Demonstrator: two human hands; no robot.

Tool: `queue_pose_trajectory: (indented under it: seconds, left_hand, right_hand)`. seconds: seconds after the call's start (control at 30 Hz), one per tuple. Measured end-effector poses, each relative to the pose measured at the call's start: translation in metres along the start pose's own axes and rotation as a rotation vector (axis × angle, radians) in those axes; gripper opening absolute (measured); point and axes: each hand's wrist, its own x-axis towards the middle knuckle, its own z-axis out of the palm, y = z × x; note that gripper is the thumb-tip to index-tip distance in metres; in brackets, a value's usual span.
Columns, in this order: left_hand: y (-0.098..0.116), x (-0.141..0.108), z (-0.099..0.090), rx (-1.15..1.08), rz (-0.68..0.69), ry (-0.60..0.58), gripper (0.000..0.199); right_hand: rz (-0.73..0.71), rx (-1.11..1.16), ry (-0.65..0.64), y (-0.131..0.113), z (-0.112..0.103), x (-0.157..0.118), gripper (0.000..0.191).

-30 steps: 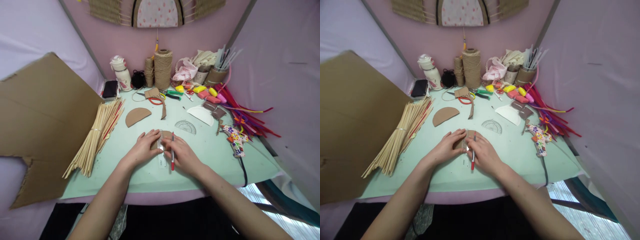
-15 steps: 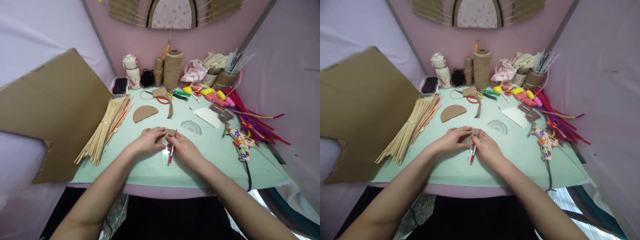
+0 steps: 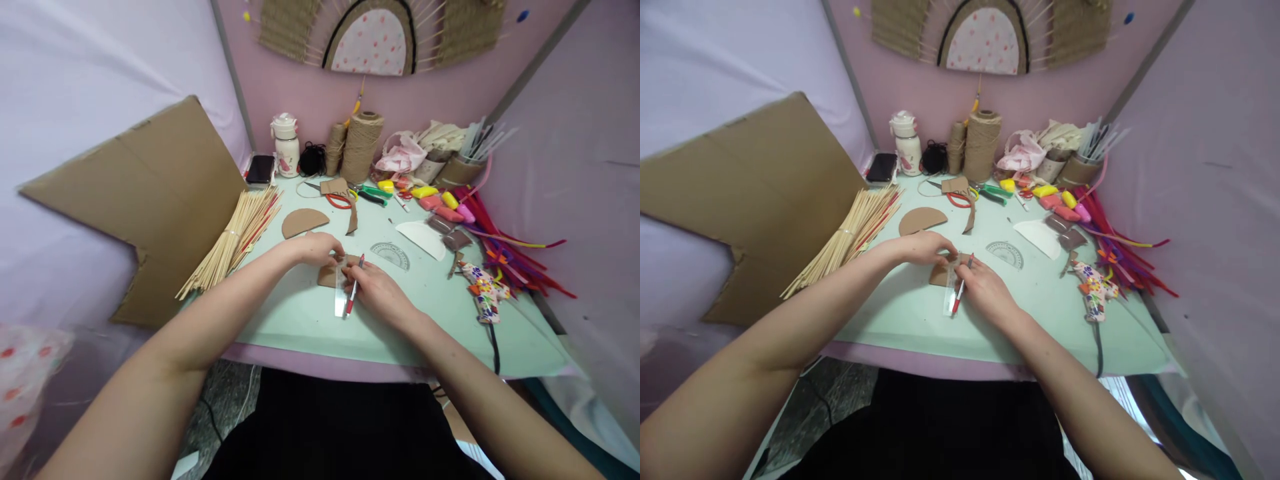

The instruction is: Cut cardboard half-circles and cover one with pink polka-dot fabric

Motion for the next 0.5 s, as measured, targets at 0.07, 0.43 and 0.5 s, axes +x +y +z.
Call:
queue_pose_trajectory:
  seconds: [0.07,0.43,0.5]
  left_hand:
    - [0.000,-0.001,-0.001,-0.023,0.000,0.002,0.040]
    - [0.009,-0.001,0.008,-0.030,-0.014,0.068,0.054]
    - [0.019,-0.005,0.015,0.028,-0.017,0.117,0.055]
  right_hand:
    - [0.015,0.032,0.009,0.000,0.001,-0.001,0.020]
    - [-0.015,-0.007,-0.001,-0.004,-0.001,0.001,0.019]
    - [-0.020,-0.008,0.001,-0.004,-0.001,0.001,0.019]
